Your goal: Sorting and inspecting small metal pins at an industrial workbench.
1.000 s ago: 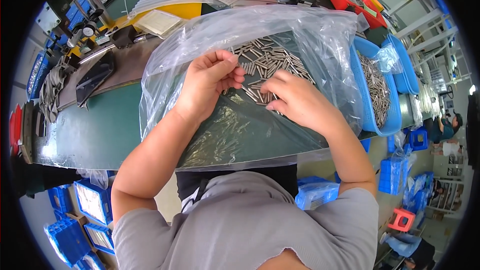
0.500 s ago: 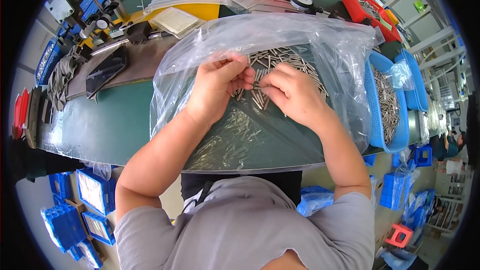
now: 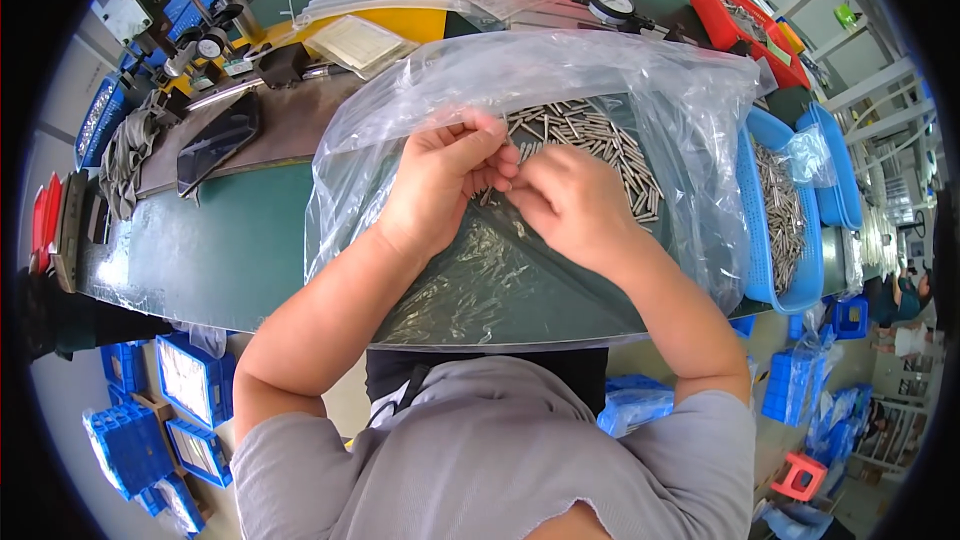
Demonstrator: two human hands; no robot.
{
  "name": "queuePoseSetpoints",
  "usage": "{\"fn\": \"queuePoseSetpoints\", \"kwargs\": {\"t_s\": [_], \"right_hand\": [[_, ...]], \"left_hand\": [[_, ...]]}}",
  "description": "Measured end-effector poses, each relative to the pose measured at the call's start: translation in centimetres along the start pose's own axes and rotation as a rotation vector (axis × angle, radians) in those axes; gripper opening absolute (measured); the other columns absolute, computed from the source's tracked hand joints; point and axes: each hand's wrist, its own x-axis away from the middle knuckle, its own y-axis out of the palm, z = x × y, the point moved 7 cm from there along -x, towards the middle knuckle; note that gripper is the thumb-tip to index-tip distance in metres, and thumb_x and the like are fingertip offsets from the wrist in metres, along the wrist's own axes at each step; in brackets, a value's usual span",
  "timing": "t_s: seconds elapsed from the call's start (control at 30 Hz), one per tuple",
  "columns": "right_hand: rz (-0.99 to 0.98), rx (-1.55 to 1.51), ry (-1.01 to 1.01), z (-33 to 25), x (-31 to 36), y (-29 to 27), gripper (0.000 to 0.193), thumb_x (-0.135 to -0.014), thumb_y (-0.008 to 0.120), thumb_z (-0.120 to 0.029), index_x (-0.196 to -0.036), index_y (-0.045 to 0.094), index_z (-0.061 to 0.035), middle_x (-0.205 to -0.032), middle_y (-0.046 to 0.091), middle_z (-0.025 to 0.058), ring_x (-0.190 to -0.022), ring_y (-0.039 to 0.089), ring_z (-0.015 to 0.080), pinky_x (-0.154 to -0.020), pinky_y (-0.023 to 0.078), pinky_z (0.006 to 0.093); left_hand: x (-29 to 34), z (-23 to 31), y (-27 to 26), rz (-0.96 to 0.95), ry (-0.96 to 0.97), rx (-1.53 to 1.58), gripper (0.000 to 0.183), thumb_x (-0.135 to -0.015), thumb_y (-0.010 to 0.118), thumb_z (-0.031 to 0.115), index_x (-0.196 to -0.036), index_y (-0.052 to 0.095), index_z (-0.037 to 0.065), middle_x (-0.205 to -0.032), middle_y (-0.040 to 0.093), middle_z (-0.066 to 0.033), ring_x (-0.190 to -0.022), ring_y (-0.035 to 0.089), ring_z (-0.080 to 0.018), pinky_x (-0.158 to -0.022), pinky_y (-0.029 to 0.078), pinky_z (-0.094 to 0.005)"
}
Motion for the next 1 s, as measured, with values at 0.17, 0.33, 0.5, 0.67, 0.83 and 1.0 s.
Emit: {"fn": "queuePoseSetpoints", "kwargs": {"t_s": [0.17,0.33,0.5,0.67,0.83,1.0], "right_hand": [[0.158,-0.785,0.359,3.9,0.8,-2.0,0.008,-0.085,0.057,-0.005,-0.092,0.059,-0.001,-0.079,0.063,0.0029,-0.068,0.056,0.006,-0.061,0.046,0.0222],[0.056,-1.078,0.427,4.1,0.8,-1.4,0.011,-0.088,0.055,-0.006,-0.097,0.057,0.0002,-0.087,0.061,0.0029,-0.077,0.058,0.0084,-0.068,0.047,0.0223],[0.035,-1.053,0.36,4.0,0.7,-1.4,0.011,-0.089,0.056,-0.007,-0.098,0.057,0.0001,-0.089,0.06,0.0027,-0.079,0.058,0.0083,-0.07,0.047,0.0223],[0.021,-1.134,0.357,3.2,0.6,-0.8,0.011,-0.087,0.057,-0.005,-0.097,0.057,-0.0013,-0.087,0.059,0.0024,-0.079,0.056,0.0073,-0.07,0.045,0.0217],[-0.016,-1.225,0.431,3.1,0.6,-0.3,0.009,-0.086,0.059,-0.004,-0.094,0.056,-0.0013,-0.085,0.059,0.0028,-0.078,0.057,0.0084,-0.072,0.048,0.0235],[-0.116,-1.286,0.556,4.1,1.1,0.4,0.01,-0.086,0.06,-0.006,-0.093,0.056,-0.0018,-0.085,0.058,0.0015,-0.077,0.057,0.0086,-0.069,0.046,0.0225]], "left_hand": [[0.0,-0.9,0.9,-0.126,-0.086,0.02,0.01,-0.092,0.052,0.015,-0.091,0.055,0.005,-0.083,0.061,-0.007,-0.073,0.057,-0.0145,-0.068,0.047,-0.0274],[0.5,-1.4,1.7,-0.172,-0.134,0.037,0.01,-0.093,0.051,0.015,-0.094,0.053,0.005,-0.084,0.061,-0.0072,-0.074,0.058,-0.0149,-0.069,0.048,-0.0278],[0.6,-1.5,2.1,-0.195,-0.139,0.042,0.011,-0.093,0.052,0.015,-0.094,0.052,0.005,-0.083,0.061,-0.0073,-0.074,0.059,-0.0152,-0.069,0.049,-0.0277],[0.8,-1.5,2.4,-0.22,-0.139,0.072,0.012,-0.092,0.054,0.016,-0.095,0.053,0.005,-0.083,0.061,-0.0067,-0.074,0.059,-0.0148,-0.069,0.049,-0.0272],[0.8,-1.4,2.4,-0.206,-0.131,0.06,0.012,-0.092,0.054,0.016,-0.095,0.052,0.005,-0.083,0.06,-0.0068,-0.075,0.06,-0.0153,-0.069,0.049,-0.0276],[0.8,-1.5,2.2,-0.201,-0.127,0.047,0.013,-0.091,0.055,0.016,-0.096,0.051,0.005,-0.082,0.06,-0.0068,-0.075,0.06,-0.0155,-0.069,0.049,-0.0281]]}}
